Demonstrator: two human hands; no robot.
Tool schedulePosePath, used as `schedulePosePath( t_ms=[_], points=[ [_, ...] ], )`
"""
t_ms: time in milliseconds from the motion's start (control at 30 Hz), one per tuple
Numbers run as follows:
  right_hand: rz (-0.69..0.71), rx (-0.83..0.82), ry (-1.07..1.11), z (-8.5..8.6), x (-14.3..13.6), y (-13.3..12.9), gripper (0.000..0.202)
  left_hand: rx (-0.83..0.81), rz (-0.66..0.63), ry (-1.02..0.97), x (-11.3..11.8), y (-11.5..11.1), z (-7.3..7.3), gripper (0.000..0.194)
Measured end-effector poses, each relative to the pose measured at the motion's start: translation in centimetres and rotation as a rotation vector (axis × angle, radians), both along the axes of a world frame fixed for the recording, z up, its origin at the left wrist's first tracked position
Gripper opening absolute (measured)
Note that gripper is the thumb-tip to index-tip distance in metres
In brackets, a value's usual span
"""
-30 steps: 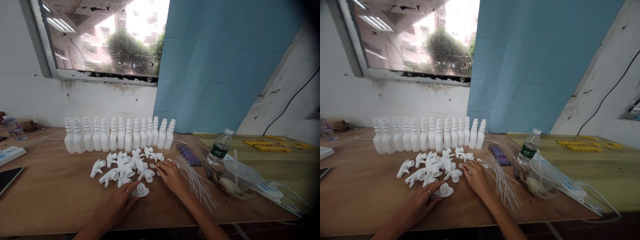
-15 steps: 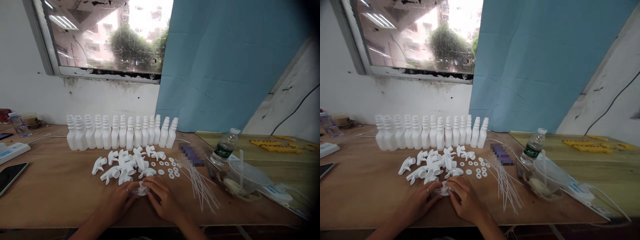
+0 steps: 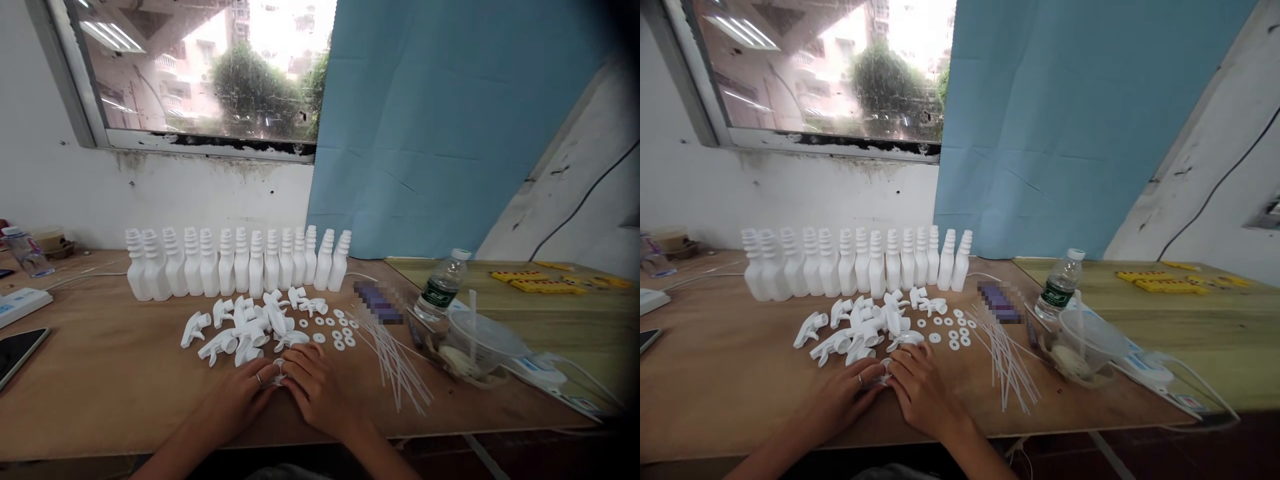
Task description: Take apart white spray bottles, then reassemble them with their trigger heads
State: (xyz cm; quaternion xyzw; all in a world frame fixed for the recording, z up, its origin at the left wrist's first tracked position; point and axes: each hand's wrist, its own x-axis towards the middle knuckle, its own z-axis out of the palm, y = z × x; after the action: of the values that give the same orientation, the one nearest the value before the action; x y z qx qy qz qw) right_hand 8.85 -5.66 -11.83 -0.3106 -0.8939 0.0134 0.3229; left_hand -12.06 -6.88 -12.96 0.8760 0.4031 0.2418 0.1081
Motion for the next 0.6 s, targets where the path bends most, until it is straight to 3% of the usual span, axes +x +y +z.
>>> schedulePosePath(
  t_ms=[200, 300, 367, 433, 533, 600],
  points=[
    [-0.121, -0.050, -0.042, 0.1, -0.8, -1.5, 0.031, 0.052, -0.026, -0.016, 0.0, 0.1, -0.3, 0.035],
    [-0.087, -0.136, -0.015, 0.4, -1.3, -2.1, 0.035, 0.068, -0.038, 0.004, 0.0, 0.1, -0.5, 0.034],
    [-0.046, -0.199, 0.035, 0.9, -0.9, -1.9, 0.034, 0.093, -0.037, 0.003, 0.0, 0.1, -0.5, 0.029],
    [-0.089, -0.217, 0.129, 1.3, 0.6, -1.0, 0.032, 0.124, -0.019, -0.001, -0.1, 0.1, -0.6, 0.025],
    [-0.387, -0.154, 0.225, 2.0, 5.2, 1.3, 0.021, 0.143, 0.020, -0.004, -0.2, 0.0, -0.8, 0.024],
    [-0.678, -0.131, 0.083, 2.4, 9.2, 2.9, 0.022, 0.136, 0.028, -0.009, -0.2, 0.0, -0.9, 0.025]
  ],
)
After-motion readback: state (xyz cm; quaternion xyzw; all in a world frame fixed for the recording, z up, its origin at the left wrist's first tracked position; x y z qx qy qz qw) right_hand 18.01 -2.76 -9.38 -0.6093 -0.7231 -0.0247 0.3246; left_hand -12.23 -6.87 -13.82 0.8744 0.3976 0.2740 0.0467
